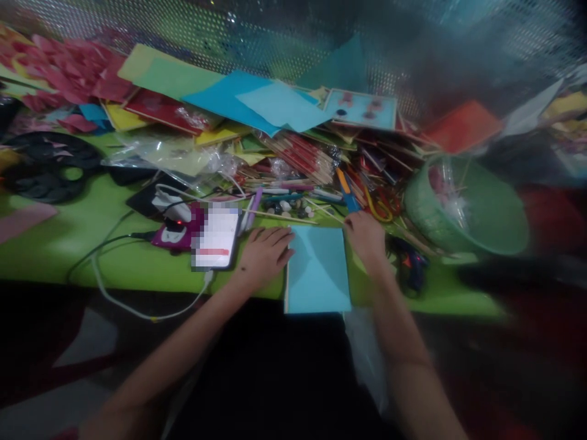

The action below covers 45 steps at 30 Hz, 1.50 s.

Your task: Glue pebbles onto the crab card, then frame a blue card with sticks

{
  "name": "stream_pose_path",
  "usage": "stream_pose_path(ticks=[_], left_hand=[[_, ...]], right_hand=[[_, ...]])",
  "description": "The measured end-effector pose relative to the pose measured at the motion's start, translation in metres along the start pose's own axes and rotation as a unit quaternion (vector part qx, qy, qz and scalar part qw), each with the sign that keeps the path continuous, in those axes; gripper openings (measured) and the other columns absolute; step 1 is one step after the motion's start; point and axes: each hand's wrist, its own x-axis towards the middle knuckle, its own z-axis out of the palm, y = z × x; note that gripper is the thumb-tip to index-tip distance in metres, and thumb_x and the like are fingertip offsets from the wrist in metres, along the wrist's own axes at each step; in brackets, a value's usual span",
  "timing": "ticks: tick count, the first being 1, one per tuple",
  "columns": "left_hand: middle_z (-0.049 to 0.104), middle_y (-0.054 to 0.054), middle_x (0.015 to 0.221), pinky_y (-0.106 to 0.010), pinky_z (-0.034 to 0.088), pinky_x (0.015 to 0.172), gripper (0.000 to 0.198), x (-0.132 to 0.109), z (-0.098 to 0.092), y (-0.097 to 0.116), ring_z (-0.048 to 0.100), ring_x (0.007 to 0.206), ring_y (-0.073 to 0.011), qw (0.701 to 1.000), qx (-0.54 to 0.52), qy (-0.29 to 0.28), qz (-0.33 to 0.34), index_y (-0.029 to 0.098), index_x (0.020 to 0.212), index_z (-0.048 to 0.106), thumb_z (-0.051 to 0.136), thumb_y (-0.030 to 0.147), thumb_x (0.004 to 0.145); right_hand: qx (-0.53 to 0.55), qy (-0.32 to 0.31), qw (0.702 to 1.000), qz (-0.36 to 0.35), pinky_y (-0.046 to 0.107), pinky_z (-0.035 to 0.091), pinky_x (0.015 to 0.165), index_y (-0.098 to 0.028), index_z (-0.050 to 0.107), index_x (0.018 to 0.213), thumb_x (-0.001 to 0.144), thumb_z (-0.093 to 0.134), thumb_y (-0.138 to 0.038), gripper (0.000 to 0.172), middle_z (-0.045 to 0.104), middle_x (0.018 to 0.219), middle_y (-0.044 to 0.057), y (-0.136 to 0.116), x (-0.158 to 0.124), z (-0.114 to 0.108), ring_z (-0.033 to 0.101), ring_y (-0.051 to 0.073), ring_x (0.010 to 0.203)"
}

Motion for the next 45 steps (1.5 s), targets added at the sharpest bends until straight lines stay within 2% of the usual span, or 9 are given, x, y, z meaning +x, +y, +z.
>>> stream_pose_path(ticks=[4,15,20,23,27,31,35,40,45], left_hand=[[0.066,-0.006,0.147,-0.052,0.040,0.112,0.037,0.002,0.001,0.000,0.063,0.131,-0.0289,1.000,-0.003,-0.003,0.001,0.026,0.134,0.068,0.053,0.038,0.103],[0.068,-0.007,0.143,-0.052,0.044,0.109,0.036,0.000,0.001,-0.001,0.065,0.128,-0.0290,0.999,-0.025,0.013,-0.020,0.027,0.134,0.068,0.058,0.036,0.100],[0.070,-0.005,0.141,-0.053,0.045,0.109,0.032,0.000,-0.001,-0.001,0.066,0.127,-0.0283,0.998,-0.044,0.026,-0.026,0.027,0.129,0.070,0.058,0.034,0.100],[0.073,-0.005,0.135,-0.051,0.049,0.105,0.031,0.007,-0.009,0.004,0.067,0.123,-0.0280,0.994,-0.088,0.054,-0.036,0.026,0.128,0.071,0.058,0.034,0.101],[0.078,-0.006,0.124,-0.046,0.052,0.102,0.030,0.024,-0.020,0.021,0.070,0.116,-0.0245,0.975,-0.211,0.065,-0.022,0.023,0.125,0.071,0.056,0.036,0.103],[0.080,-0.004,0.103,-0.036,0.055,0.086,0.022,0.038,-0.021,0.036,0.072,0.096,-0.0206,0.957,-0.288,0.041,-0.016,0.021,0.106,0.074,0.057,0.035,0.102],[0.074,-0.002,0.085,-0.032,0.049,0.073,0.019,0.044,-0.018,0.032,0.066,0.079,-0.0184,0.965,-0.259,0.035,-0.037,0.020,0.089,0.071,0.059,0.030,0.100],[0.077,-0.005,0.096,-0.041,0.046,0.089,0.014,0.046,-0.020,0.014,0.065,0.097,-0.0257,0.991,-0.127,0.031,-0.039,0.021,0.093,0.071,0.059,0.023,0.098],[0.078,-0.007,0.097,-0.042,0.044,0.090,0.017,0.050,-0.021,0.012,0.064,0.101,-0.0275,0.998,-0.048,0.039,-0.031,0.021,0.092,0.072,0.057,0.023,0.100]], right_hand=[[0.034,0.029,0.999,-0.002,0.036,0.045,0.073,-0.020,0.071,0.093,0.101,0.053,-0.023,0.020,0.073,0.094,0.010,0.013,-0.011,-0.004,0.064,0.026,0.085],[0.183,-0.012,0.980,-0.078,0.041,0.052,0.087,-0.022,0.073,0.106,0.102,0.054,-0.029,0.021,0.075,0.102,0.010,0.018,-0.020,-0.008,0.068,0.028,0.097],[0.247,-0.013,0.968,-0.050,0.042,0.055,0.087,-0.022,0.074,0.105,0.099,0.057,-0.031,0.021,0.075,0.103,0.010,0.015,-0.019,-0.011,0.069,0.027,0.095],[0.409,0.004,0.912,0.025,0.038,0.057,0.078,-0.022,0.071,0.099,0.092,0.067,-0.035,0.015,0.075,0.093,0.005,0.004,-0.017,-0.016,0.069,0.022,0.081],[0.612,-0.022,0.786,0.089,0.031,0.057,0.066,-0.025,0.061,0.091,0.082,0.076,-0.036,0.021,0.074,0.083,-0.001,-0.024,-0.011,-0.025,0.065,0.016,0.066],[0.674,-0.025,0.734,0.081,0.028,0.054,0.060,-0.025,0.058,0.089,0.080,0.077,-0.036,0.025,0.073,0.081,-0.002,-0.049,-0.008,-0.028,0.060,0.014,0.061],[0.622,-0.005,0.780,0.073,0.028,0.054,0.063,-0.025,0.059,0.097,0.084,0.075,-0.040,0.025,0.070,0.087,-0.001,-0.050,-0.009,-0.028,0.061,0.014,0.066],[0.363,0.224,0.902,0.064,0.039,0.056,0.077,-0.025,0.059,0.121,0.090,0.072,-0.037,0.036,0.064,0.109,0.008,-0.029,-0.011,-0.035,0.062,0.021,0.084],[0.188,0.240,0.952,-0.031,0.049,0.052,0.091,-0.024,0.065,0.108,0.096,0.067,-0.036,0.017,0.064,0.102,0.012,-0.020,-0.011,-0.045,0.060,0.029,0.100]])
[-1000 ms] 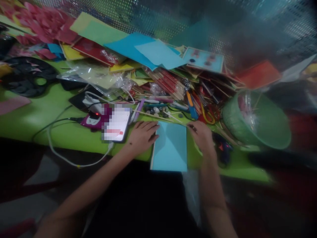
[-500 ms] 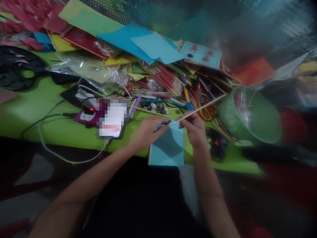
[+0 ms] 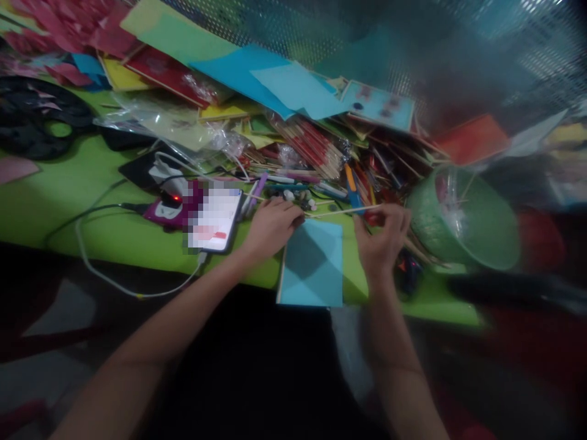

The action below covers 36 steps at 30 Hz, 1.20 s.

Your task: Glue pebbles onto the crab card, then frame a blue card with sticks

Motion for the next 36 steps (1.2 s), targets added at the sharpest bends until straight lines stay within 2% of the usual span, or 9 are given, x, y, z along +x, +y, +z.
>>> stream_pose_path(ticks=[2,5,9,12,16,23,36], left_hand=[[0.078,-0.007,0.097,-0.043,0.044,0.091,0.018,0.002,0.001,0.002,0.064,0.101,-0.0276,1.000,0.012,0.001,0.006,0.020,0.091,0.072,0.057,0.024,0.100],[0.077,-0.006,0.094,-0.043,0.044,0.092,0.018,0.004,0.003,0.004,0.065,0.100,-0.0270,1.000,0.009,-0.010,0.027,0.021,0.090,0.073,0.059,0.024,0.100],[0.079,-0.006,0.099,-0.042,0.047,0.092,0.017,0.001,0.005,-0.003,0.067,0.101,-0.0266,0.999,-0.025,0.002,0.019,0.021,0.098,0.076,0.059,0.027,0.100],[0.080,-0.007,0.105,-0.042,0.050,0.092,0.019,-0.006,0.005,-0.014,0.069,0.102,-0.0268,0.997,-0.040,0.049,-0.048,0.020,0.105,0.077,0.059,0.027,0.100],[0.080,-0.007,0.101,-0.043,0.054,0.093,0.016,-0.014,0.004,-0.024,0.071,0.100,-0.0272,0.992,-0.031,0.065,-0.102,0.021,0.096,0.078,0.062,0.021,0.096],[0.080,-0.007,0.107,-0.046,0.056,0.095,0.016,-0.016,0.005,-0.022,0.071,0.107,-0.0294,0.995,-0.014,0.028,-0.094,0.022,0.100,0.080,0.064,0.022,0.095],[0.079,-0.006,0.110,-0.049,0.054,0.095,0.017,-0.017,0.002,-0.017,0.070,0.109,-0.0306,0.996,0.013,0.006,-0.091,0.024,0.102,0.080,0.064,0.023,0.096]], right_hand=[[-0.029,-0.026,0.998,-0.055,0.047,0.050,0.094,-0.024,0.068,0.104,0.098,0.066,-0.033,0.010,0.067,0.102,0.010,-0.001,0.002,-0.002,0.061,0.029,0.102],[-0.045,-0.114,0.983,-0.136,0.041,0.049,0.088,-0.026,0.073,0.103,0.100,0.064,-0.029,0.010,0.074,0.102,0.006,-0.001,0.003,0.001,0.064,0.025,0.096],[-0.032,-0.181,0.974,-0.130,0.038,0.047,0.083,-0.025,0.077,0.097,0.101,0.063,-0.030,0.015,0.077,0.093,0.005,0.005,0.000,0.014,0.065,0.023,0.088],[-0.008,-0.186,0.978,-0.093,0.038,0.048,0.082,-0.024,0.077,0.092,0.100,0.065,-0.029,0.016,0.077,0.091,0.005,0.016,-0.005,0.026,0.066,0.024,0.087],[0.015,-0.210,0.975,-0.076,0.038,0.047,0.080,-0.023,0.079,0.093,0.100,0.065,-0.029,0.017,0.077,0.090,0.006,0.026,-0.011,0.037,0.065,0.024,0.086],[0.009,-0.236,0.969,-0.076,0.038,0.047,0.078,-0.025,0.080,0.093,0.101,0.063,-0.030,0.019,0.077,0.089,0.006,0.020,-0.013,0.047,0.065,0.025,0.087],[-0.002,-0.251,0.965,-0.076,0.038,0.045,0.079,-0.024,0.080,0.093,0.101,0.063,-0.029,0.020,0.076,0.089,0.006,0.017,-0.014,0.052,0.064,0.025,0.089]])
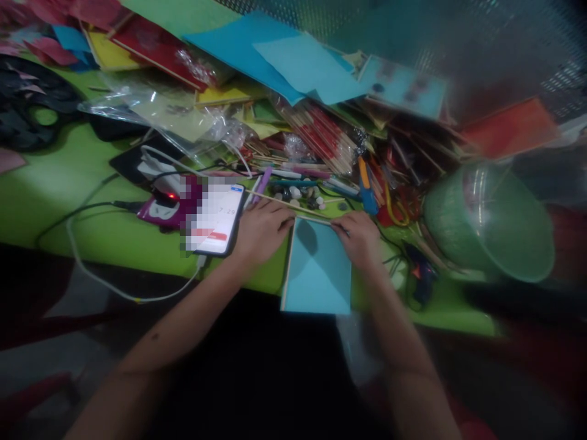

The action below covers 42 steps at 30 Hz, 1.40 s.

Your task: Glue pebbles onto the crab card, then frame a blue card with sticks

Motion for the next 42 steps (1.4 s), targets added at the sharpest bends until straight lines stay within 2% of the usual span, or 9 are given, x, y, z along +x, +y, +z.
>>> stream_pose_path(ticks=[12,16,23,27,31,42], left_hand=[[0.076,-0.009,0.110,-0.047,0.053,0.092,0.023,-0.003,0.003,0.005,0.065,0.115,-0.0315,0.997,0.019,-0.019,0.072,0.024,0.112,0.079,0.061,0.027,0.099],[0.076,-0.009,0.111,-0.049,0.054,0.091,0.023,-0.003,0.002,0.005,0.065,0.115,-0.0331,0.997,0.029,-0.025,0.071,0.025,0.111,0.080,0.060,0.027,0.098],[0.077,-0.009,0.113,-0.054,0.054,0.092,0.025,-0.003,0.004,0.002,0.066,0.113,-0.0355,0.997,0.027,-0.025,0.067,0.026,0.112,0.080,0.059,0.029,0.099],[0.076,-0.009,0.114,-0.055,0.054,0.094,0.025,-0.003,0.004,0.002,0.067,0.113,-0.0357,0.998,0.022,-0.022,0.063,0.028,0.111,0.081,0.059,0.030,0.099],[0.077,-0.008,0.114,-0.054,0.053,0.094,0.024,-0.004,0.005,0.001,0.067,0.113,-0.0352,0.998,0.013,-0.016,0.059,0.030,0.109,0.081,0.059,0.030,0.099],[0.076,-0.010,0.113,-0.054,0.053,0.090,0.024,-0.003,0.006,0.001,0.066,0.112,-0.0366,0.998,0.004,-0.023,0.058,0.028,0.108,0.081,0.060,0.030,0.098]], right_hand=[[-0.015,-0.024,1.000,0.006,0.038,0.046,0.079,-0.026,0.080,0.098,0.100,0.064,-0.028,0.017,0.077,0.092,0.006,-0.001,0.002,0.003,0.064,0.025,0.089],[-0.001,-0.018,0.999,0.028,0.039,0.048,0.084,-0.026,0.080,0.100,0.099,0.064,-0.026,0.016,0.078,0.098,0.006,0.003,0.002,-0.001,0.066,0.025,0.095],[0.039,0.102,0.985,0.136,0.040,0.052,0.087,-0.023,0.079,0.093,0.095,0.065,-0.021,0.014,0.077,0.094,0.006,0.026,-0.014,-0.032,0.068,0.025,0.092],[0.050,0.059,0.984,0.161,0.038,0.052,0.084,-0.024,0.078,0.088,0.091,0.068,-0.018,0.012,0.076,0.091,0.006,0.034,-0.022,-0.036,0.068,0.024,0.090],[0.056,0.005,0.989,0.136,0.039,0.051,0.086,-0.022,0.079,0.088,0.090,0.070,-0.015,0.012,0.073,0.092,0.006,0.035,-0.022,-0.030,0.067,0.025,0.092],[0.024,-0.025,0.994,0.102,0.040,0.050,0.086,-0.022,0.077,0.089,0.092,0.070,-0.014,0.011,0.073,0.096,0.006,0.034,-0.016,-0.027,0.064,0.026,0.095]])
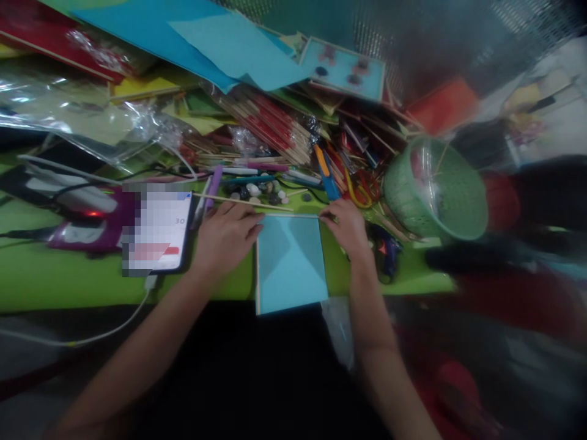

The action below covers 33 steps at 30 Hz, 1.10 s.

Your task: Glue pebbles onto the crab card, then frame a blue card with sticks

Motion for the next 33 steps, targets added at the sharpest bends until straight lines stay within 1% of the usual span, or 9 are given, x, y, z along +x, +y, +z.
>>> stream_pose_path(ticks=[5,8,13,17,20,23,25,29,33], left_hand=[[0.076,-0.010,0.113,-0.053,0.053,0.090,0.024,0.001,0.000,0.001,0.066,0.112,-0.0363,1.000,0.009,0.002,-0.003,0.027,0.108,0.080,0.059,0.029,0.097],[0.076,-0.010,0.113,-0.052,0.054,0.088,0.025,0.001,0.001,0.000,0.066,0.110,-0.0357,1.000,0.015,0.010,0.002,0.026,0.109,0.080,0.058,0.029,0.097],[0.077,-0.010,0.114,-0.051,0.053,0.091,0.025,0.001,0.004,-0.003,0.067,0.111,-0.0349,1.000,0.015,0.025,0.011,0.026,0.112,0.079,0.059,0.029,0.097],[0.077,-0.011,0.116,-0.051,0.052,0.092,0.027,0.004,0.000,0.002,0.067,0.111,-0.0353,0.998,0.027,0.054,0.021,0.024,0.116,0.077,0.059,0.029,0.097],[0.077,-0.010,0.115,-0.050,0.052,0.091,0.028,0.008,-0.007,0.014,0.067,0.108,-0.0335,0.995,0.032,0.076,0.050,0.024,0.119,0.076,0.058,0.029,0.099],[0.078,-0.009,0.116,-0.048,0.051,0.091,0.027,0.014,-0.010,0.030,0.066,0.109,-0.0322,0.993,0.020,0.074,0.086,0.024,0.120,0.075,0.058,0.029,0.100],[0.077,-0.008,0.118,-0.047,0.050,0.092,0.025,0.020,-0.009,0.042,0.065,0.111,-0.0313,0.992,0.004,0.061,0.108,0.023,0.119,0.074,0.059,0.028,0.100],[0.076,-0.007,0.118,-0.046,0.047,0.093,0.021,0.036,0.000,0.066,0.064,0.113,-0.0303,0.988,-0.034,0.010,0.148,0.022,0.115,0.073,0.061,0.026,0.099],[0.076,-0.008,0.103,-0.044,0.045,0.088,0.014,0.053,0.008,0.083,0.065,0.108,-0.0302,0.988,-0.022,-0.025,0.148,0.019,0.101,0.072,0.059,0.024,0.099]], right_hand=[[-0.036,-0.027,0.999,-0.012,0.041,0.049,0.084,-0.022,0.076,0.091,0.092,0.069,-0.016,0.009,0.072,0.099,0.008,-0.003,0.003,-0.002,0.062,0.028,0.096],[-0.047,-0.031,0.998,-0.021,0.041,0.049,0.085,-0.022,0.074,0.090,0.093,0.069,-0.015,0.008,0.072,0.100,0.009,-0.002,0.003,-0.002,0.061,0.028,0.096],[-0.053,-0.023,0.998,-0.019,0.040,0.049,0.087,-0.021,0.071,0.091,0.094,0.068,-0.015,0.007,0.071,0.101,0.009,0.001,-0.001,-0.002,0.062,0.028,0.097],[-0.069,-0.002,0.997,-0.024,0.040,0.049,0.086,-0.020,0.070,0.092,0.094,0.067,-0.015,0.007,0.071,0.101,0.010,-0.001,-0.003,-0.007,0.061,0.028,0.097],[-0.096,0.000,0.995,-0.037,0.040,0.049,0.086,-0.021,0.070,0.090,0.094,0.067,-0.015,0.007,0.071,0.099,0.010,-0.005,-0.005,-0.013,0.061,0.028,0.095],[-0.123,-0.006,0.991,-0.053,0.040,0.049,0.086,-0.021,0.070,0.089,0.095,0.066,-0.015,0.009,0.070,0.097,0.009,-0.009,-0.009,-0.022,0.061,0.028,0.094],[-0.134,-0.008,0.989,-0.062,0.040,0.049,0.085,-0.020,0.070,0.089,0.095,0.066,-0.014,0.009,0.069,0.096,0.010,-0.013,-0.011,-0.029,0.060,0.028,0.094],[-0.149,-0.004,0.985,-0.084,0.040,0.047,0.084,-0.020,0.069,0.090,0.096,0.066,-0.015,0.008,0.068,0.095,0.009,-0.027,-0.012,-0.044,0.059,0.027,0.094],[-0.165,0.002,0.980,-0.110,0.040,0.047,0.083,-0.019,0.068,0.094,0.097,0.064,-0.015,0.006,0.067,0.098,0.009,-0.042,-0.007,-0.055,0.058,0.028,0.096]])
